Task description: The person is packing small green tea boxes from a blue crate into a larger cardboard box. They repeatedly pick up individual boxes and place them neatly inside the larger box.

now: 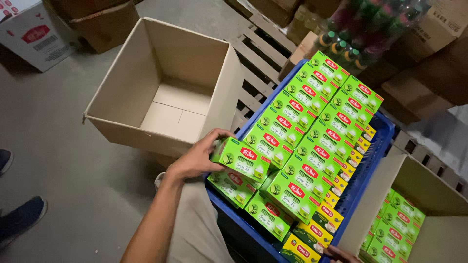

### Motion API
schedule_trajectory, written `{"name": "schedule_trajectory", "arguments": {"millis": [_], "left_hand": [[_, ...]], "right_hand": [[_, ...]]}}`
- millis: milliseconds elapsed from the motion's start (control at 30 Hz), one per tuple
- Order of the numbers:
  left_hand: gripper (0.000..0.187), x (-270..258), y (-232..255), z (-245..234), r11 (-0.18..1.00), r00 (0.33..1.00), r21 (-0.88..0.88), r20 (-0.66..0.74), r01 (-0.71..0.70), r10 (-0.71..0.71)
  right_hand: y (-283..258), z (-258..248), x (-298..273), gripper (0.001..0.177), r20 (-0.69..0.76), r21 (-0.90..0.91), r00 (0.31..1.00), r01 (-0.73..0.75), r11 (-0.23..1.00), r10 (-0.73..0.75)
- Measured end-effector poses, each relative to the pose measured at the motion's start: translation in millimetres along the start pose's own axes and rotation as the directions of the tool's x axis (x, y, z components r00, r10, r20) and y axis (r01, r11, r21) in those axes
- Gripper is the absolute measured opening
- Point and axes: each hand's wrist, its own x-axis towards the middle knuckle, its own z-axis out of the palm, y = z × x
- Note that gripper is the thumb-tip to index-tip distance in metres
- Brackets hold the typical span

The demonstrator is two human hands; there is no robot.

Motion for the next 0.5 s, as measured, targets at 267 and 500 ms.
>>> {"name": "schedule_trajectory", "arguments": {"millis": [267, 500], "left_hand": [[0.083, -11, 35, 9, 0.943, 1.000, -0.331, -0.003, 0.007, -0.009], [0.087, 9, 21, 36, 0.980, 0.998, -0.191, -0.008, -0.060, 0.059]], "right_hand": [[-4, 75, -19, 0.070, 0.125, -0.303, 0.973, 0.222, 0.927, -0.193], [-28, 145, -56, 0.062, -0.101, -0.033, 0.993, 0.065, 0.997, -0.068]]}}
